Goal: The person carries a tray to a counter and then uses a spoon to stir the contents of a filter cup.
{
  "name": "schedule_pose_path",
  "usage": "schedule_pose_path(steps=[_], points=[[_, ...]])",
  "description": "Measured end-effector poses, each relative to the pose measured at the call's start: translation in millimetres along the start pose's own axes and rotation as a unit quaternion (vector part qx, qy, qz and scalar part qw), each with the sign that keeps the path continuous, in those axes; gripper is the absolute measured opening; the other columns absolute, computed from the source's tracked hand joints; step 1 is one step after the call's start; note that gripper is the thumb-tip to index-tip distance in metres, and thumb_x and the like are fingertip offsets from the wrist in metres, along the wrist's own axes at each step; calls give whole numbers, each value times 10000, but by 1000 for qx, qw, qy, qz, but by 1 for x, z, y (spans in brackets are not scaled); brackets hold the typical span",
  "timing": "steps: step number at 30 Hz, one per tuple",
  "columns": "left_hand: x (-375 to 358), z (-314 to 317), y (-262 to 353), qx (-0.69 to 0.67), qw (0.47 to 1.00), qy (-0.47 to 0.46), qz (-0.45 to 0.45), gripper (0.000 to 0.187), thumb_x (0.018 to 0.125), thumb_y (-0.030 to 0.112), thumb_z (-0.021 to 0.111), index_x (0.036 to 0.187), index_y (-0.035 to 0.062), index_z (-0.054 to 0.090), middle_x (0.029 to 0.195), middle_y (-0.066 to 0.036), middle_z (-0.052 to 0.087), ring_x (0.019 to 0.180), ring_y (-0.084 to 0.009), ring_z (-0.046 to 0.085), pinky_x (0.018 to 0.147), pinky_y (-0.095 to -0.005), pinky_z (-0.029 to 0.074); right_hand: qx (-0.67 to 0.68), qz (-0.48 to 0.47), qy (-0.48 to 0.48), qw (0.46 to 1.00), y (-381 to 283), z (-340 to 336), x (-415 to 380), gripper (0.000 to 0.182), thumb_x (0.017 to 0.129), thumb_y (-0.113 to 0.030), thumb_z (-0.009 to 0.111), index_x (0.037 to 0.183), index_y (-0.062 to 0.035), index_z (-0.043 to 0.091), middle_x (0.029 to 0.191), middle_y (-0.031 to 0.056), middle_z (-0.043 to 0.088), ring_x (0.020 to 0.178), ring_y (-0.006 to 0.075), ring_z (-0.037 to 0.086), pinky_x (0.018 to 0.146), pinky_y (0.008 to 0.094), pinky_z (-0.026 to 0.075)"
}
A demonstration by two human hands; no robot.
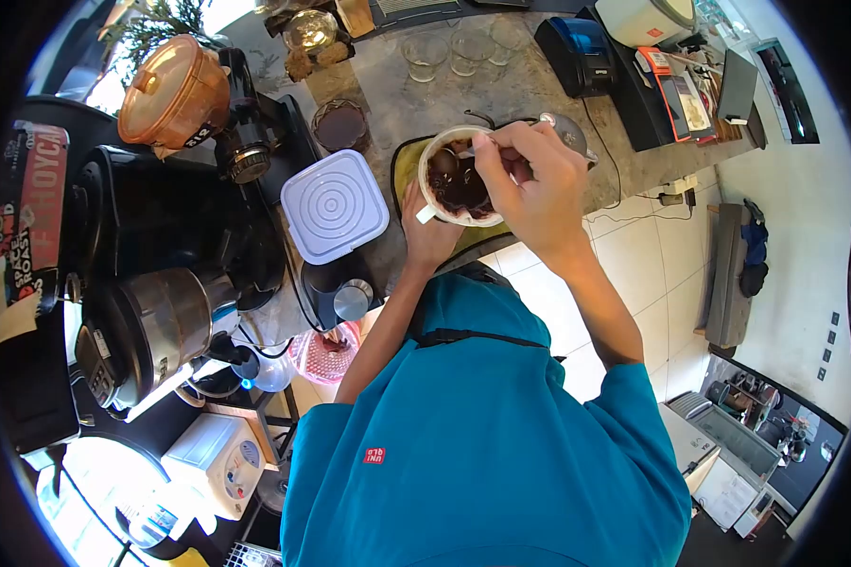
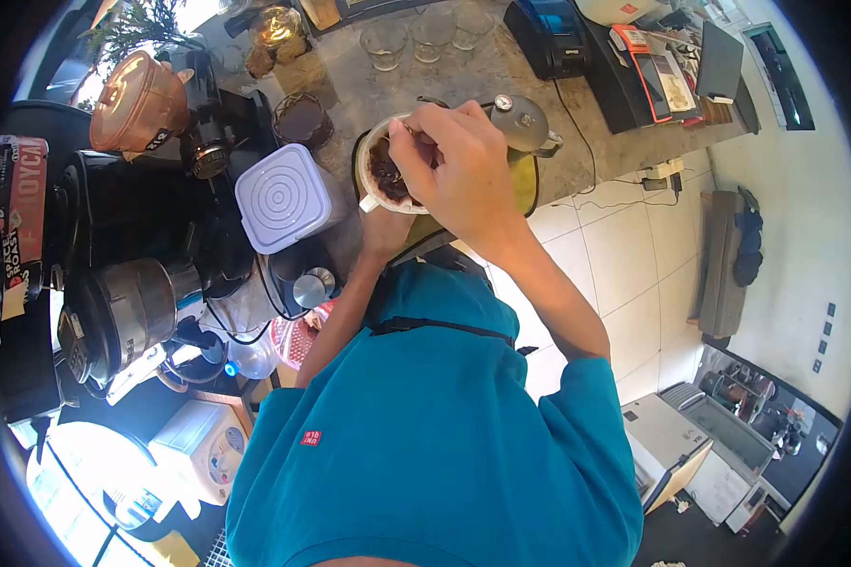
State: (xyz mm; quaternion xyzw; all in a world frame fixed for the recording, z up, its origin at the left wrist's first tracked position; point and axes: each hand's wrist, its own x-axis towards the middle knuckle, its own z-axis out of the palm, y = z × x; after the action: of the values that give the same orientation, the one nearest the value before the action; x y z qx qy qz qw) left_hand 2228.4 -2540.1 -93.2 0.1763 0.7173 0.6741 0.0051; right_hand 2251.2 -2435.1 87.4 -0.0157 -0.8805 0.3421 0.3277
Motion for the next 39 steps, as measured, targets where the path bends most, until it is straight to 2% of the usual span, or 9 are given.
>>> schedule_pose_path(steps=[5, 9, 11, 13, 16, 21, 31, 37, 39], points=[[-4, 0, -9, -16, 1000, -4, 3, 514, 639, 154, 764, 1111, 22, 606, 1094, -151, 611, 1061, -359, 559, 941, -445, 429, -32, 13, -53, 998, 17, 2, -6, 151, 825, -140, 695, 730, -42, 630, 599, 62, 592, 545, 226, 507, 594, 318, 404], [-4, -3, -4, 26, 1000, -9, -1, 464, 642, 154, 772, 1065, 26, 632, 1075, -149, 617, 1042, -359, 562, 924, -447, 435, -38, 2, -50, 998, 16, -17, -3, 118, 818, -124, 707, 772, -26, 660, 643, 72, 620, 549, 231, 512, 611, 316, 414], [-3, -2, -5, 19, 1000, -10, 0, 449, 641, 155, 776, 1049, 27, 640, 1070, -149, 620, 1035, -358, 564, 921, -449, 436, -44, -44, -47, 997, 14, -28, 2, 90, 812, -101, 717, 808, -20, 680, 685, 73, 644, 554, 225, 517, 619, 315, 424], [-2, 1, -12, 15, 1000, -2, 25, 428, 638, 157, 785, 1025, 29, 653, 1052, -147, 625, 1021, -356, 569, 912, -450, 438, -43, -18, -56, 997, 7, -36, 6, 75, 809, -85, 719, 810, -21, 681, 707, 69, 658, 560, 210, 519, 622, 316, 429], [2, -3, 15, 39, 999, 12, 9, 433, 637, 152, 787, 1030, 29, 653, 1054, -146, 628, 1021, -353, 572, 913, -450, 437, -63, -47, -56, 995, 9, -38, 10, 78, 807, -89, 721, 814, -23, 680, 715, 72, 663, 557, 197, 518, 625, 313, 424], [-2, -1, -6, 12, 1000, -3, 21, 437, 639, 149, 787, 1037, 31, 652, 1061, -143, 631, 1024, -353, 574, 915, -449, 435, -48, -97, -66, 992, 16, -28, 9, 86, 804, -96, 724, 822, -25, 680, 729, 83, 668, 603, 232, 566, 647, 316, 424], [-2, -3, 1, 22, 999, 3, 41, 457, 645, 159, 784, 1062, 35, 643, 1099, -148, 627, 1047, -352, 574, 945, -440, 424, -48, -76, -127, 988, 29, -28, 1, 101, 802, -108, 727, 819, -20, 679, 732, 95, 666, 657, 230, 612, 693, 327, 421], [-4, -2, -8, 2, 1000, -8, 5, 452, 655, 158, 779, 1066, 31, 640, 1104, -151, 622, 1052, -357, 569, 945, -447, 425, -48, -143, -110, 982, 26, -39, 15, 105, 781, -111, 738, 846, -37, 699, 681, 59, 631, 605, 212, 560, 631, 313, 421], [-4, -1, -4, 7, 1000, -8, 6, 452, 655, 158, 779, 1066, 30, 639, 1101, -150, 621, 1054, -357, 568, 942, -446, 426, -44, -209, -118, 970, 33, -38, 19, 119, 766, -124, 747, 848, -48, 705, 642, 39, 591, 573, 202, 520, 605, 298, 412]])
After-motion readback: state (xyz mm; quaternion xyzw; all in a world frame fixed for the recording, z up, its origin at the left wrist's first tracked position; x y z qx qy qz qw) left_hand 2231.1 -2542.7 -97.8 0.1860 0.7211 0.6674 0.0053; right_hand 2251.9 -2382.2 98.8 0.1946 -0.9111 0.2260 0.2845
